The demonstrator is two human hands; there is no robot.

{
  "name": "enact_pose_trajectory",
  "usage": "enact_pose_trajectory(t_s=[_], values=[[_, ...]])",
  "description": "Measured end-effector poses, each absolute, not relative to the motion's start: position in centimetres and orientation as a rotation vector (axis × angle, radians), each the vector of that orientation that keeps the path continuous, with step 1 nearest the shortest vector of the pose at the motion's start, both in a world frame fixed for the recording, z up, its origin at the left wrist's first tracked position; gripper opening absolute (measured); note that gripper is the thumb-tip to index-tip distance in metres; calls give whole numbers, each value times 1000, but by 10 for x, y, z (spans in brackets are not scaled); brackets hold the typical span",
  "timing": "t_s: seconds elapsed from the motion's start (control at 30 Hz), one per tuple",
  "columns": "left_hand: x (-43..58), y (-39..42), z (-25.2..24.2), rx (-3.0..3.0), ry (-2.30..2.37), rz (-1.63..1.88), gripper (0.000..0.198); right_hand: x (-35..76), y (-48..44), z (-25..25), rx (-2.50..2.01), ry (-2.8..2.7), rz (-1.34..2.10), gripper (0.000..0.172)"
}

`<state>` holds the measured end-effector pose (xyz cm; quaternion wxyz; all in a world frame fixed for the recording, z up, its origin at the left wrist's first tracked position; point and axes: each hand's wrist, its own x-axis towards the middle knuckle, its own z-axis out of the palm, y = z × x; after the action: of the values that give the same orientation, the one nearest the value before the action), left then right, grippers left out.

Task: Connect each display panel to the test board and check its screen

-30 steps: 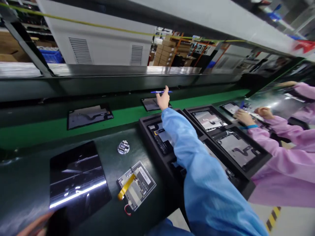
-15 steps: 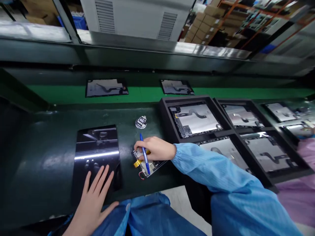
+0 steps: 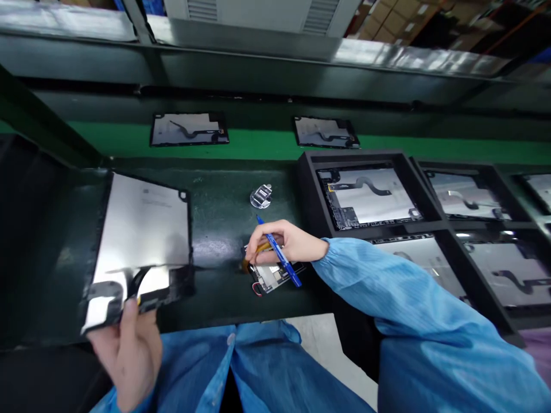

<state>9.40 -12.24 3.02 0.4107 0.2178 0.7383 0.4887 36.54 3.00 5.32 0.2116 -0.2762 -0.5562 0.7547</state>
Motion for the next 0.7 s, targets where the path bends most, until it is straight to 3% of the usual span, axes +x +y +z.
enact_pose_trajectory(t_s=[0.07,0.13,0.37,0.57,0.7], values=[[113,-104,33,519,1697,1476,67,365,30,53,-771,-1471,2092,32],[124,-94,32,407,1572,1497,64,365,31,53,-774,-1444,2051,30],[111,-107,14,97,1309,1163,15,364,36,60,-956,-1354,1751,28],[51,-110,33,564,1215,372,55,363,38,64,-1043,-1378,1652,32],[40,-57,62,1179,1422,474,55,354,40,64,-1029,-1425,1677,30]])
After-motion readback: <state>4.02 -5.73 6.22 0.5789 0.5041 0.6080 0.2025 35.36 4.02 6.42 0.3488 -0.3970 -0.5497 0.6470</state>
